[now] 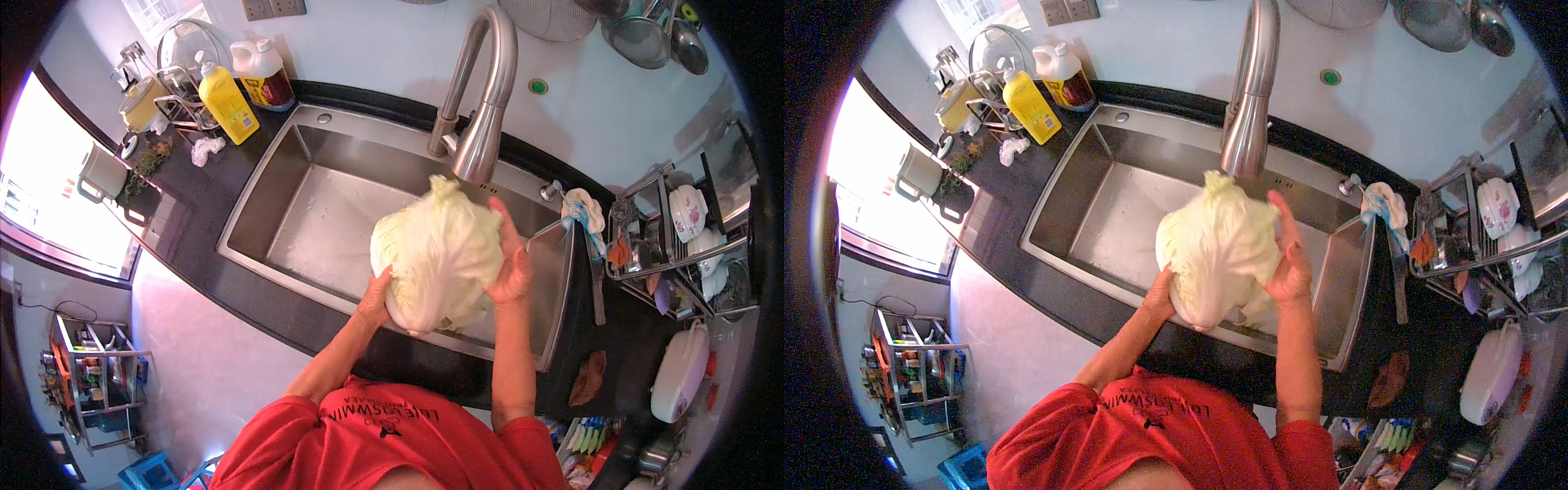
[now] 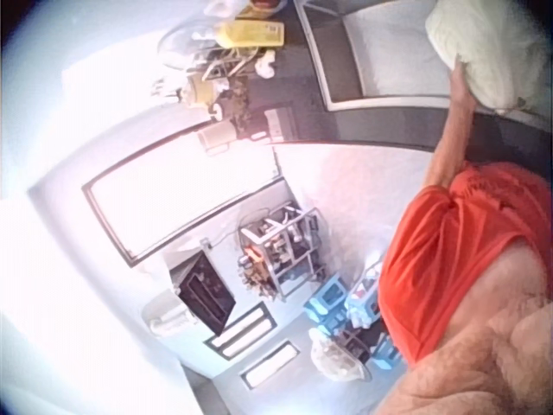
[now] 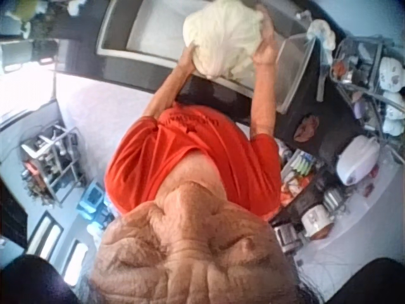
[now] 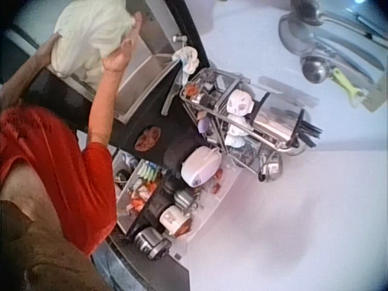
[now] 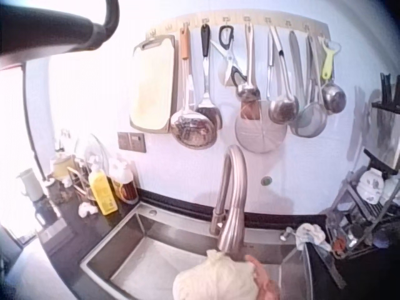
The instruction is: The person removes a rubber band from a head of cabbage and places it in the sink. They then peel off several outer leaves from the cabbage, discarding them into the sink. The person briefly walks to a nearby counter to pick up a white container before returning to the sink to continue peeling the cabbage. Finally, they pick up a plastic bag containing red tomatoes and place it on a blue stool.
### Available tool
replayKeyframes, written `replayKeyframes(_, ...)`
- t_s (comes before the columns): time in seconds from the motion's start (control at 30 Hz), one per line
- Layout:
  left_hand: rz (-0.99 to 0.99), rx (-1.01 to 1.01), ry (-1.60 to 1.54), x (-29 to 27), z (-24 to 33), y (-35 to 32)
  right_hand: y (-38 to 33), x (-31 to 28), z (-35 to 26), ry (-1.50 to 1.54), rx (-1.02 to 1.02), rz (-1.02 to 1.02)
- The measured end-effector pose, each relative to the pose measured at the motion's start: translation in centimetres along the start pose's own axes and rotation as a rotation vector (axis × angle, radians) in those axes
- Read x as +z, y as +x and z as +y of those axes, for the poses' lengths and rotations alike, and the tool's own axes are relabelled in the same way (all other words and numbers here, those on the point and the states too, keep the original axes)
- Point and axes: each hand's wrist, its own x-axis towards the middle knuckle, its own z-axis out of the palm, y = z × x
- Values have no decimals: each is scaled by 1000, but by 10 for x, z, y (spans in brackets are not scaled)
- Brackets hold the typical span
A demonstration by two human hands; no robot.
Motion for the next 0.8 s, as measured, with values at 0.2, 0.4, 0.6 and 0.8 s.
replayKeyframes(0.2,-22,70,38,5,13,-1,-33,-77,45,227,220,18)
replayKeyframes(0.4,45,111,-12,6,27,3,-41,-47,49,-405,362,-53)
replayKeyframes(0.6,42,123,-35,24,39,-5,-47,-24,65,-372,310,49)
replayKeyframes(0.8,84,85,-51,9,33,-14,-41,-9,74,-392,222,107)
